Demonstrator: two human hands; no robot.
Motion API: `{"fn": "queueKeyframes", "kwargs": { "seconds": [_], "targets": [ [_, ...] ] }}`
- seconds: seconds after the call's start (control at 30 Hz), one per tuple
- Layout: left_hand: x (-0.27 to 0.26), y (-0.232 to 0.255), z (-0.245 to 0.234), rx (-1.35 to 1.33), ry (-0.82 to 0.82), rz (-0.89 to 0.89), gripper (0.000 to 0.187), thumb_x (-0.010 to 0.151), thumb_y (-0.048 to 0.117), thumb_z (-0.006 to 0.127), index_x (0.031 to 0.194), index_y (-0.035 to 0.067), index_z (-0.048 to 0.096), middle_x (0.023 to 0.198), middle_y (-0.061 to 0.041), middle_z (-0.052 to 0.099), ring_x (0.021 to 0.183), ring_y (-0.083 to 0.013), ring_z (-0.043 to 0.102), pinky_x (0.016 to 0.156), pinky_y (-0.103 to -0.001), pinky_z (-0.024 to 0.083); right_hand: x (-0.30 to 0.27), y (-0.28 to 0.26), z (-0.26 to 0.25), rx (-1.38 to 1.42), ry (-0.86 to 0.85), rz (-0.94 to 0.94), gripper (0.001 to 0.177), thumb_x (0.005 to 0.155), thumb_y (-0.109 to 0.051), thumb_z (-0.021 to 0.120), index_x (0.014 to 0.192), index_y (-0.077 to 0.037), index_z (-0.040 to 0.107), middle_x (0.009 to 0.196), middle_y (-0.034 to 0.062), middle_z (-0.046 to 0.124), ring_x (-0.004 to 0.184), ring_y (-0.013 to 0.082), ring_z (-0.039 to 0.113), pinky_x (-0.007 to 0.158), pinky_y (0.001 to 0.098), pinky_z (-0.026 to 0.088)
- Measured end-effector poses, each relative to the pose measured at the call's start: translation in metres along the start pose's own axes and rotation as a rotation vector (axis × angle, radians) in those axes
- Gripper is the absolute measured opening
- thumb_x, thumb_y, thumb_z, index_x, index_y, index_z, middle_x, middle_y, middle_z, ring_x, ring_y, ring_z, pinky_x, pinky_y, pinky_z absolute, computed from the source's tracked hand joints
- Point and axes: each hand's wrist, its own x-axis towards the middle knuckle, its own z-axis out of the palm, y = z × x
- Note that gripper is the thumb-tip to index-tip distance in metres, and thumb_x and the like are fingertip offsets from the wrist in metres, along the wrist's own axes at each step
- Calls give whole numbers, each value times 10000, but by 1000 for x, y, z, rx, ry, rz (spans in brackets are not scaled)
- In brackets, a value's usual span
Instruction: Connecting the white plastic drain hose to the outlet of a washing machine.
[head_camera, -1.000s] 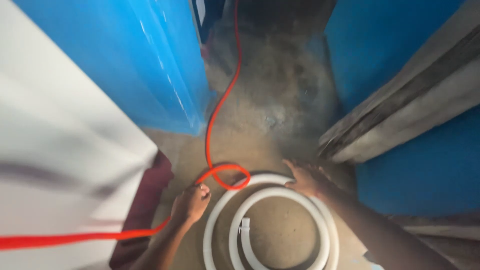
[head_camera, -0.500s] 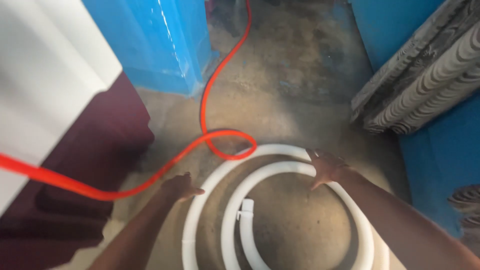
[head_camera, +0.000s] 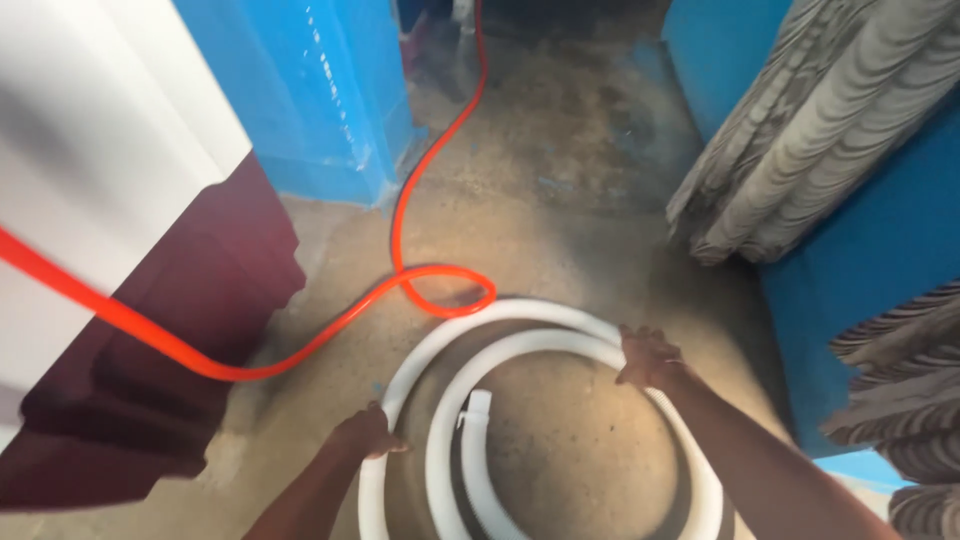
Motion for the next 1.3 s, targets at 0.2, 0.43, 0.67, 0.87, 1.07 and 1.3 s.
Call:
{"fn": "queueKeyframes", "kwargs": {
  "seconds": [0.2, 0.43, 0.67, 0.87, 1.07, 1.3],
  "targets": [
    [15, 4, 11, 15, 77, 57, 938, 677, 425, 884, 1398, -14, 474, 1213, -234, 714, 1142, -362, 709, 973, -441, 570, 19, 19, 35, 173, -6, 7, 1262, 714, -488, 936, 1629, -170, 128, 1720, 151, 120, 1565, 380, 206, 1193, 604, 351],
    [-28, 68, -17, -161, 30, 269, 996, 650, 325, 882, 1495, 107, 402, 1203, -219, 704, 1140, -363, 689, 982, -421, 545, 2, 30, 40, 128, 5, 116, 1427, 676, -486, 979, 1661, -147, 4, 1697, 177, 126, 1559, 419, 161, 1172, 637, 330],
    [-10, 79, -30, -395, 201, 262, 900, 722, 247, 850, 1488, 90, 403, 1211, -232, 696, 1149, -369, 688, 985, -420, 548, 0, 48, 64, 182, -19, 259, 1371, 646, -487, 978, 1653, -141, 113, 1646, 180, 269, 1500, 420, 319, 1105, 597, 440],
    [-12, 92, -65, -438, 251, 240, 829, 734, 251, 780, 1486, 146, 447, 1163, -190, 744, 1083, -336, 737, 949, -429, 567, 6, 79, 100, 215, -42, 232, 1254, 633, -479, 946, 1587, -55, 252, 1478, 228, 528, 1338, 408, 568, 1063, 492, 531],
    [-12, 97, -142, -297, 371, 267, 799, 769, 248, 752, 1506, 246, 444, 1224, -167, 711, 1130, -351, 691, 959, -464, 550, -1, 96, 64, 266, 105, 265, 1226, 602, -479, 940, 1553, -53, 294, 1365, 214, 635, 1246, 343, 653, 1042, 439, 548],
    [-32, 116, -248, -158, 591, 477, 894, 744, 262, 838, 1506, 92, 404, 1248, -201, 679, 1165, -376, 659, 971, -469, 532, -53, 115, -115, 628, 614, 289, 832, 568, -389, 942, 1287, -65, 678, 1108, 206, 766, 991, 357, 756, 886, 445, 588]
  ]
}}
